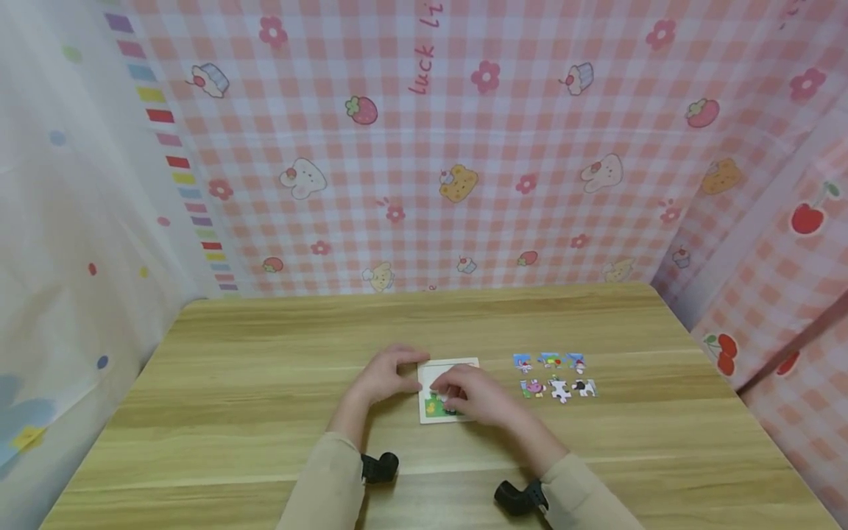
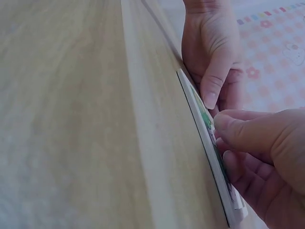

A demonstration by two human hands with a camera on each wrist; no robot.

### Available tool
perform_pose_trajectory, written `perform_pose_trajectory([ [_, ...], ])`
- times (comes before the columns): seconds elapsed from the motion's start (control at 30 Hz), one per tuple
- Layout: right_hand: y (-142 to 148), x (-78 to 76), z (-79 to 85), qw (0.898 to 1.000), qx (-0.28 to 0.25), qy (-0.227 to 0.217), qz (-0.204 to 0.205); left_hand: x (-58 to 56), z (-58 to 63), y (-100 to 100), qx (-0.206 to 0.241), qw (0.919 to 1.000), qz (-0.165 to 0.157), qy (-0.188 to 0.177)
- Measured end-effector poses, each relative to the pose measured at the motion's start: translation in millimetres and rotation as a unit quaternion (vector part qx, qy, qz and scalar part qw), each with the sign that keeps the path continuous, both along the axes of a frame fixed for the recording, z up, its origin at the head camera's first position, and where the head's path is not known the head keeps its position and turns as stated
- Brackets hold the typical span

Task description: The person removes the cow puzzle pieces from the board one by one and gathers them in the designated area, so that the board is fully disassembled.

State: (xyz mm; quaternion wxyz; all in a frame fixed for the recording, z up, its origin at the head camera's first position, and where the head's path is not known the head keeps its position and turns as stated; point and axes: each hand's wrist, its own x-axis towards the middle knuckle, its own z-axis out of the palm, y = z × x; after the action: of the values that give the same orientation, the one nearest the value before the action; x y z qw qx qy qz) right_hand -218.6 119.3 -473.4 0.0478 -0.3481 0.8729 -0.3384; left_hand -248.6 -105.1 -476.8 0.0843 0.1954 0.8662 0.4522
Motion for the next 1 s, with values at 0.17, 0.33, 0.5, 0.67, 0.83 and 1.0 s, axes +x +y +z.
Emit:
perform_pose_trajectory([
  [0.17,-1.0,0.4,-1.1,1.000,0.019,0.007,-0.004,1.5,0.0,0.1,-0.016,0.9995,-0.017,0.020],
  [0.33,-3.9,0.5,-1.8,0.999,0.033,0.001,-0.011,2.6,0.3,-0.4,-0.022,0.9992,-0.020,0.025],
  [0.5,-5.5,1.6,-2.1,0.999,0.034,0.002,-0.026,2.4,-0.4,0.2,-0.028,0.9991,-0.019,0.026],
  [0.67,-10.3,3.2,-2.1,0.998,0.042,0.015,-0.043,2.7,-1.2,-0.5,-0.029,0.9989,-0.022,0.029],
  [0.83,-17.0,6.0,-0.7,0.995,0.063,0.018,-0.073,3.0,-2.6,-0.9,-0.025,0.9987,-0.023,0.037],
  [1.0,-22.5,8.8,0.9,0.992,0.081,0.018,-0.097,2.6,-3.2,-0.4,-0.026,0.9985,-0.026,0.040],
])
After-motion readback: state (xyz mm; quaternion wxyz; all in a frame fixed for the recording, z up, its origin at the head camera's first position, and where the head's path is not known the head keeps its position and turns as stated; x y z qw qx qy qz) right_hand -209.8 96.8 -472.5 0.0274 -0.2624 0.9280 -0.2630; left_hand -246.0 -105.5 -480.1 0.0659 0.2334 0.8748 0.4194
